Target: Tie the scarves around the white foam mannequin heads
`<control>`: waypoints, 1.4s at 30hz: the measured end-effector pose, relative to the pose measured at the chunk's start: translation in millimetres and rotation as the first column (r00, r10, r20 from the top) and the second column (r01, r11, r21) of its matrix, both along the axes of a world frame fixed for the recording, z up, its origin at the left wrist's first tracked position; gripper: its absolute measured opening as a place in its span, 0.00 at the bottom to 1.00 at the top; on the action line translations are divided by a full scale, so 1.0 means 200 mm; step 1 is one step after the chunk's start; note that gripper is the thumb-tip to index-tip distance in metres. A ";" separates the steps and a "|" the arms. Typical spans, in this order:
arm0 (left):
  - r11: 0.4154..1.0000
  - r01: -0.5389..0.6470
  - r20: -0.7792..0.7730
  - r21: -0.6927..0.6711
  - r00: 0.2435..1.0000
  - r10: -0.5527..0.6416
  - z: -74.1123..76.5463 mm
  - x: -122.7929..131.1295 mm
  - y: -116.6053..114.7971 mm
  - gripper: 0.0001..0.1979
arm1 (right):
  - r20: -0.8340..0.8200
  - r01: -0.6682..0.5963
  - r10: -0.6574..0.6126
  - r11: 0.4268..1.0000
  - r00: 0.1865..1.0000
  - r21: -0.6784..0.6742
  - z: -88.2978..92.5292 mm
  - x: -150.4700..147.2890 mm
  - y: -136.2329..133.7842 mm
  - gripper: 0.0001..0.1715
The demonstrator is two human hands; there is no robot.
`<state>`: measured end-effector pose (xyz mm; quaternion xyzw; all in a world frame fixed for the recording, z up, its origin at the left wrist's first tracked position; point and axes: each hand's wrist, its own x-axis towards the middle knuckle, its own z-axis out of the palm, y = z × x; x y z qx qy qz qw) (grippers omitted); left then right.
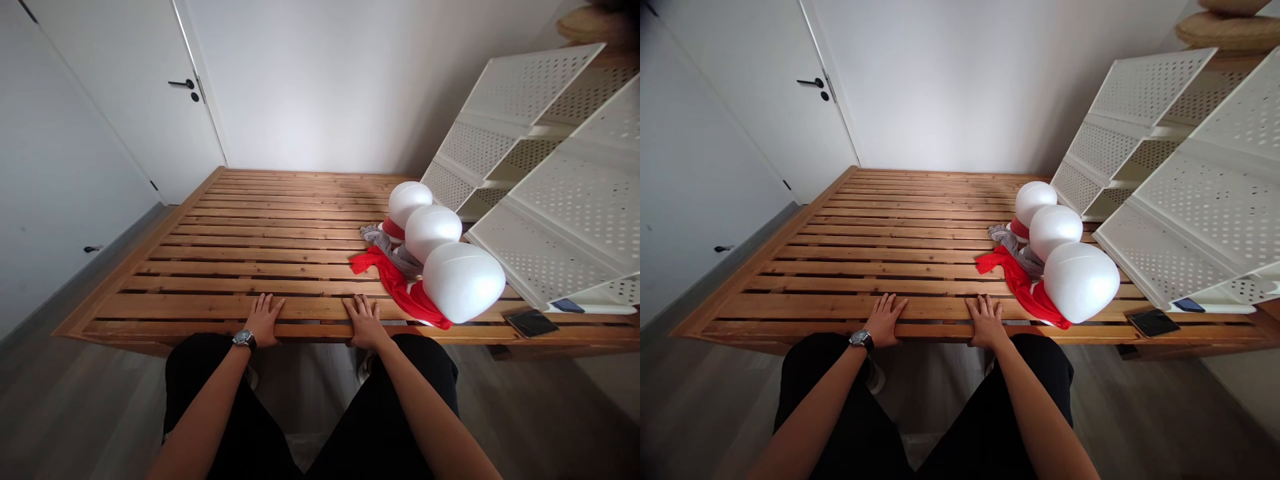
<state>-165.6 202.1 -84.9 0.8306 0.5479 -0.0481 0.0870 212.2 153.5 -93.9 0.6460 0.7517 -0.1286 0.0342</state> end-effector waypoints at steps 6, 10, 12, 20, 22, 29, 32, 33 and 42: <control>1.000 -0.007 0.004 0.000 1.000 0.007 -0.01 0.00 0.00 0.72 | 0.004 0.005 -0.005 1.000 1.000 -0.002 -0.02 0.00 0.00 0.83; 1.000 -0.005 0.002 0.003 1.000 0.005 -0.02 0.00 0.00 0.73 | 0.003 0.009 -0.008 1.000 1.000 -0.005 -0.02 0.00 0.01 0.83; 1.000 -0.003 -0.003 0.007 1.000 0.003 -0.03 -0.01 0.01 0.73 | 0.002 0.009 -0.009 1.000 1.000 -0.008 -0.01 0.00 0.00 0.82; 1.000 0.001 -0.003 0.017 1.000 -0.001 -0.05 -0.01 0.01 0.73 | 0.000 0.014 -0.014 0.999 1.000 -0.035 0.02 0.00 0.00 0.81; 1.000 0.001 -0.004 0.014 1.000 -0.001 -0.04 -0.01 0.01 0.73 | -0.003 0.016 -0.016 0.999 1.000 -0.030 0.02 0.00 0.00 0.81; 1.000 0.002 -0.008 0.005 1.000 -0.002 -0.02 0.00 0.01 0.72 | -0.002 0.014 -0.014 1.000 1.000 -0.021 0.01 0.00 0.00 0.82; 1.000 0.004 0.002 -0.003 1.000 -0.004 -0.03 0.00 0.01 0.72 | 0.005 0.014 -0.014 1.000 1.000 -0.018 0.01 0.00 0.00 0.81; 1.000 0.004 0.007 -0.005 1.000 -0.004 -0.03 -0.01 0.01 0.72 | 0.007 0.013 -0.013 1.000 1.000 -0.017 0.01 0.00 0.00 0.81; 1.000 -0.004 -0.017 0.004 1.000 0.005 -0.02 0.01 0.00 0.72 | 0.010 0.015 -0.015 1.000 1.000 -0.011 0.00 0.01 0.00 0.82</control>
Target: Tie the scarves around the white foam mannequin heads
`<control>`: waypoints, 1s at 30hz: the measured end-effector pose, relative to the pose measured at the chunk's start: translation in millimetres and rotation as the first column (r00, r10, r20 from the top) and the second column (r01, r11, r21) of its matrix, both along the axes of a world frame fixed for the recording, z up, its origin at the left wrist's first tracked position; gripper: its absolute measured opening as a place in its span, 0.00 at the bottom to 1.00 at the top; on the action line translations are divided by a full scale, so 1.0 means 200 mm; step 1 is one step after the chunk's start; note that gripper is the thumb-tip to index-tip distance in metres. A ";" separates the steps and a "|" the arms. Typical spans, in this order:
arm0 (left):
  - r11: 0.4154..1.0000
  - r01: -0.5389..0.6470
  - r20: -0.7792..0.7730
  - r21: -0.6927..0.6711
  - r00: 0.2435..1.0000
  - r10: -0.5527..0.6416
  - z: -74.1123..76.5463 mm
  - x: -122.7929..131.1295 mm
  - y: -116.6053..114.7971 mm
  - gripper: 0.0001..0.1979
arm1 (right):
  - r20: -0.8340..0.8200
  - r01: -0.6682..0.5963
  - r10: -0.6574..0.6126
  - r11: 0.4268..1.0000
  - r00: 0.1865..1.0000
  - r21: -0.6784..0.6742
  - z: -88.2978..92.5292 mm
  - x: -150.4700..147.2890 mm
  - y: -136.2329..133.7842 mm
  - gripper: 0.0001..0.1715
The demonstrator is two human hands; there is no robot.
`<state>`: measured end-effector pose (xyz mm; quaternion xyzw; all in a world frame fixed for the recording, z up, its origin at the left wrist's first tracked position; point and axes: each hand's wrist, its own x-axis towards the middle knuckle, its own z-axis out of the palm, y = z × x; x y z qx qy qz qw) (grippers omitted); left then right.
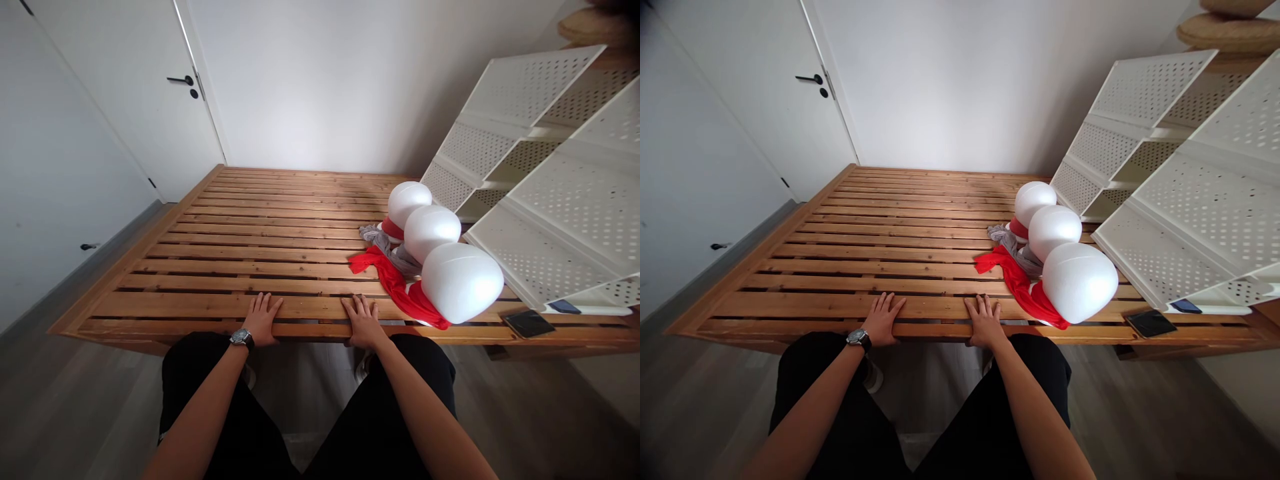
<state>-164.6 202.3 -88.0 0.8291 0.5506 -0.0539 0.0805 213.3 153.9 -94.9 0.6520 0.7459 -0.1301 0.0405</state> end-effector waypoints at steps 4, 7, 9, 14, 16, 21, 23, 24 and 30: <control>1.000 -0.004 -0.003 -0.008 1.000 0.004 0.01 0.00 0.00 0.72 | -0.002 -0.002 0.002 1.000 1.000 0.000 0.00 0.00 0.00 0.82; 1.000 -0.003 0.009 -0.011 1.000 0.003 0.01 0.00 0.00 0.71 | -0.005 -0.001 0.001 1.000 1.000 -0.003 0.00 0.00 0.00 0.82; 1.000 -0.003 0.013 -0.014 1.000 0.003 0.01 0.00 0.00 0.71 | -0.003 0.000 0.000 1.000 1.000 -0.004 0.01 0.00 0.00 0.82; 1.000 -0.010 0.004 -0.022 1.000 0.010 0.02 0.00 0.00 0.71 | 0.005 0.002 -0.002 1.000 1.000 -0.001 0.01 -0.01 0.00 0.82; 1.000 -0.012 0.000 -0.021 1.000 0.012 0.02 0.01 0.00 0.71 | 0.005 -0.001 0.001 1.000 1.000 -0.004 0.02 -0.01 0.00 0.82; 1.000 -0.012 -0.002 -0.020 1.000 0.012 0.02 0.01 -0.01 0.72 | -0.004 -0.003 0.003 1.000 1.000 -0.007 0.02 0.00 0.00 0.82; 1.000 -0.013 -0.001 -0.013 1.000 0.013 0.02 0.01 -0.01 0.72 | -0.002 0.000 0.000 1.000 1.000 -0.009 0.02 -0.01 0.00 0.82; 1.000 -0.012 -0.001 -0.010 1.000 0.012 0.02 0.01 -0.01 0.72 | 0.000 0.001 -0.001 1.000 1.000 -0.010 0.02 -0.01 0.00 0.82; 1.000 -0.009 -0.007 -0.005 1.000 0.009 0.00 0.00 0.00 0.72 | 0.008 -0.002 0.002 1.000 1.000 -0.010 0.02 -0.01 0.00 0.83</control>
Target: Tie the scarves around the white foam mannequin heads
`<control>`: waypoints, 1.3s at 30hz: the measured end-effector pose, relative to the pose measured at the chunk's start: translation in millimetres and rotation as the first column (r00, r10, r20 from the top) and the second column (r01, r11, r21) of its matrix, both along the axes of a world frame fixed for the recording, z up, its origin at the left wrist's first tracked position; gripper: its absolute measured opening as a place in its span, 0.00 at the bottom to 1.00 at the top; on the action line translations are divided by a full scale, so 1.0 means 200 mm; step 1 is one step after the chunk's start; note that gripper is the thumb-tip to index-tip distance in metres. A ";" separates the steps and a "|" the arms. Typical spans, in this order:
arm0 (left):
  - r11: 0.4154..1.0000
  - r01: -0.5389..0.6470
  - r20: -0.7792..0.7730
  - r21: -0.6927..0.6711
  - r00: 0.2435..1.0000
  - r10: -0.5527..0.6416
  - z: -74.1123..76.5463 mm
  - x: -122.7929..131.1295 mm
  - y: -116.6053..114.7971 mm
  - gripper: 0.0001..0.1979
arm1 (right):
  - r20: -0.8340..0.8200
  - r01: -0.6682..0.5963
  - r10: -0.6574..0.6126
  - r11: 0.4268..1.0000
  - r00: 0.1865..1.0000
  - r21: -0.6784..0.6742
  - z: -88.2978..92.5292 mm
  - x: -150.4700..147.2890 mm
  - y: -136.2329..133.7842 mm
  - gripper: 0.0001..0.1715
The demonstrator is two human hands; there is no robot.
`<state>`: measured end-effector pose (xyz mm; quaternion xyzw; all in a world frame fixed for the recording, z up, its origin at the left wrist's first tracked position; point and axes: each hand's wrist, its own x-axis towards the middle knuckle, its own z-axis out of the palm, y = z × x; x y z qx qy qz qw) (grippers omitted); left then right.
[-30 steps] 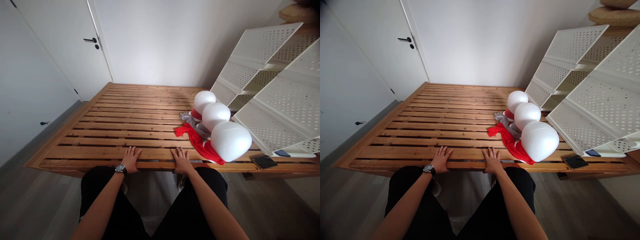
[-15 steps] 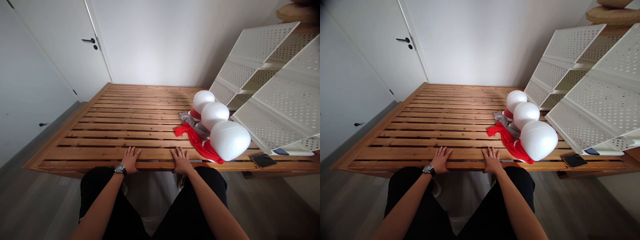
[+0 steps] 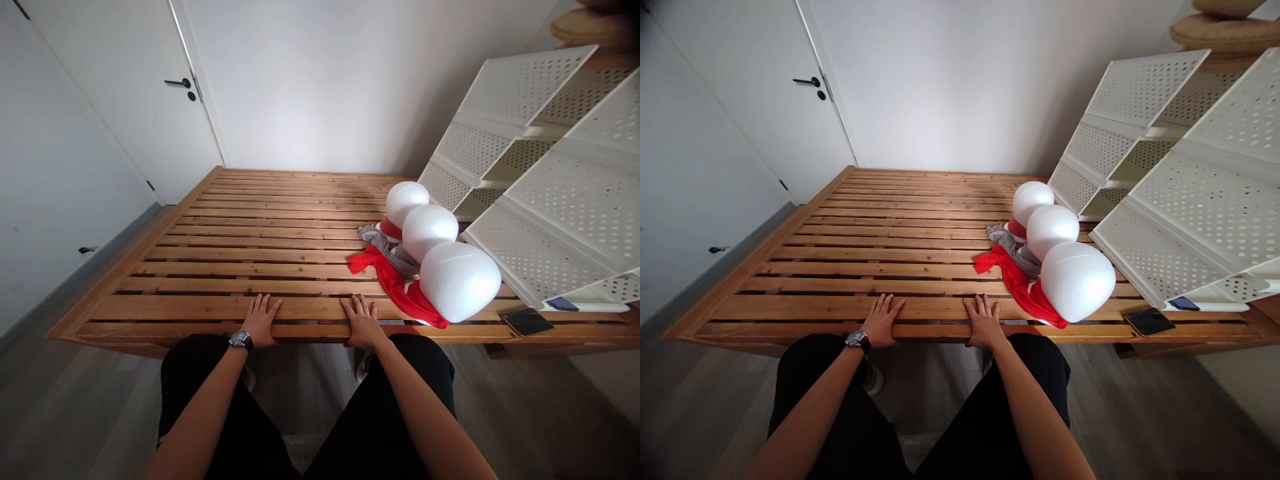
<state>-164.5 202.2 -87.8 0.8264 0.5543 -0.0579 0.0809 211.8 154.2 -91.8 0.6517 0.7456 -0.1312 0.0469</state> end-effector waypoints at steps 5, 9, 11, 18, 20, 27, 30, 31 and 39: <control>1.000 0.007 0.005 0.004 1.000 -0.007 0.00 0.00 0.00 0.71 | -0.014 -0.001 0.001 1.000 1.000 0.011 -0.01 0.00 0.00 0.82; 1.000 0.000 0.000 0.001 1.000 0.000 0.01 0.00 0.00 0.72 | -0.014 0.000 0.000 1.000 1.000 0.008 -0.01 0.00 0.00 0.82; 1.000 -0.001 -0.001 -0.006 1.000 0.001 0.01 0.00 0.00 0.72 | -0.011 0.001 -0.001 1.000 1.000 0.007 -0.01 0.00 0.00 0.82; 1.000 0.001 0.010 -0.015 1.000 -0.001 0.02 0.01 0.00 0.71 | -0.009 0.003 -0.003 1.000 1.000 -0.008 0.00 0.00 0.00 0.82; 1.000 0.000 0.007 -0.017 1.000 0.001 0.02 0.01 0.00 0.72 | -0.011 0.000 0.000 1.000 1.000 -0.004 0.00 0.00 0.00 0.82; 1.000 -0.001 -0.001 -0.008 1.000 0.001 0.02 0.01 0.00 0.71 | -0.004 0.004 -0.004 1.000 1.000 -0.004 0.00 0.00 0.00 0.82; 1.000 0.003 -0.001 -0.009 1.000 -0.003 0.02 0.01 0.00 0.71 | -0.006 0.003 -0.003 1.000 1.000 -0.010 0.00 0.00 0.00 0.82; 1.000 0.003 0.001 -0.010 1.000 -0.003 0.02 0.01 0.00 0.71 | -0.008 0.003 -0.003 1.000 1.000 -0.010 -0.01 0.00 0.00 0.82; 1.000 0.001 0.012 0.001 1.000 -0.001 -0.01 0.00 0.00 0.72 | -0.014 0.003 -0.003 1.000 1.000 0.007 -0.02 0.01 0.00 0.84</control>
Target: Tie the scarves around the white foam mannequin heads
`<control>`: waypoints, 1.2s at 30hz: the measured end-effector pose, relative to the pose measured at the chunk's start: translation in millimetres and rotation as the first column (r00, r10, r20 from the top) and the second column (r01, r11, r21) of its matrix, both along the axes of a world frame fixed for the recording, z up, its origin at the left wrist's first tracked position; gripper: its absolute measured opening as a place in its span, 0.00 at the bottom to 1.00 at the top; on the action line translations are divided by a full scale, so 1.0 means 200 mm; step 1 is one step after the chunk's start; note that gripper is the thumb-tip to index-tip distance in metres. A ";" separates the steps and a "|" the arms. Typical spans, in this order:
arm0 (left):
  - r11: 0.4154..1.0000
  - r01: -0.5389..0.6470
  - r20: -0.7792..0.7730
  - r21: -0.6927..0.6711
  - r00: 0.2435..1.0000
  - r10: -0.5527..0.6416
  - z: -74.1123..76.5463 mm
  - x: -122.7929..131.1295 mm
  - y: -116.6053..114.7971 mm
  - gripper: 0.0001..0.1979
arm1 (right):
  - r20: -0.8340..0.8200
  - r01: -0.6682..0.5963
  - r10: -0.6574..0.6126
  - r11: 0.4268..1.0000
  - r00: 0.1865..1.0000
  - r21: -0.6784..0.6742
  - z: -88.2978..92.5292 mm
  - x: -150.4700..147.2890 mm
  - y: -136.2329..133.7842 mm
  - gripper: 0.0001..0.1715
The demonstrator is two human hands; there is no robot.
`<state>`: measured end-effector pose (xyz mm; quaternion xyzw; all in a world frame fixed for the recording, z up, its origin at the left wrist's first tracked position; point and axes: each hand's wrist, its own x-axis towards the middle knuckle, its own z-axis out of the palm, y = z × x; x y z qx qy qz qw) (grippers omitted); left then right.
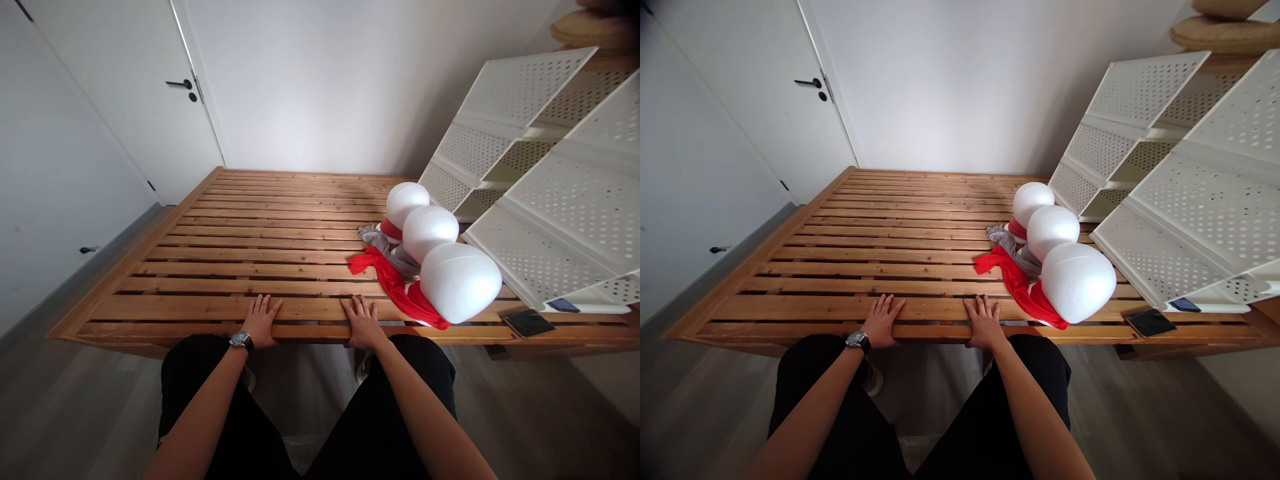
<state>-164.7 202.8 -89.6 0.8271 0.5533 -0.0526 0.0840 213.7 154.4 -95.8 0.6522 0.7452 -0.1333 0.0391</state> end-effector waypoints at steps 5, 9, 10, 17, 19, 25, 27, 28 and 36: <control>1.000 0.002 -0.008 -0.012 1.000 -0.002 0.01 0.00 0.00 0.72 | -0.005 -0.002 0.002 1.000 1.000 0.007 0.00 -0.01 0.00 0.83; 1.000 0.000 -0.004 -0.021 1.000 0.000 0.03 0.00 -0.01 0.71 | -0.001 -0.003 0.003 1.000 1.000 0.015 0.01 -0.01 0.00 0.83; 1.000 -0.001 -0.001 -0.021 1.000 0.001 0.03 0.01 -0.01 0.71 | -0.002 -0.004 0.004 1.000 1.000 0.015 0.01 0.00 0.00 0.83; 1.000 -0.003 0.001 -0.027 1.000 0.003 0.04 0.01 -0.01 0.71 | -0.001 -0.005 0.005 1.000 1.000 0.014 -0.01 0.00 0.00 0.83; 1.000 -0.003 -0.004 -0.024 1.000 0.003 0.04 0.01 -0.01 0.71 | 0.005 -0.007 0.007 1.000 1.000 0.010 -0.01 0.00 0.00 0.82; 1.000 0.002 -0.007 -0.019 1.000 -0.002 0.03 0.00 0.00 0.71 | 0.004 -0.002 0.002 1.000 1.000 -0.004 0.00 0.00 0.00 0.82; 1.000 0.001 -0.001 -0.019 1.000 -0.001 0.02 0.00 0.00 0.72 | 0.006 -0.001 0.001 1.000 1.000 -0.009 0.00 0.00 0.00 0.82; 1.000 0.000 0.002 -0.019 1.000 0.000 0.02 0.00 0.00 0.72 | 0.007 -0.003 0.003 1.000 1.000 -0.010 0.01 -0.01 0.00 0.82; 1.000 0.000 -0.010 -0.014 1.000 0.000 0.02 0.00 -0.01 0.72 | 0.008 -0.005 0.005 1.000 1.000 -0.002 0.00 0.00 0.00 0.82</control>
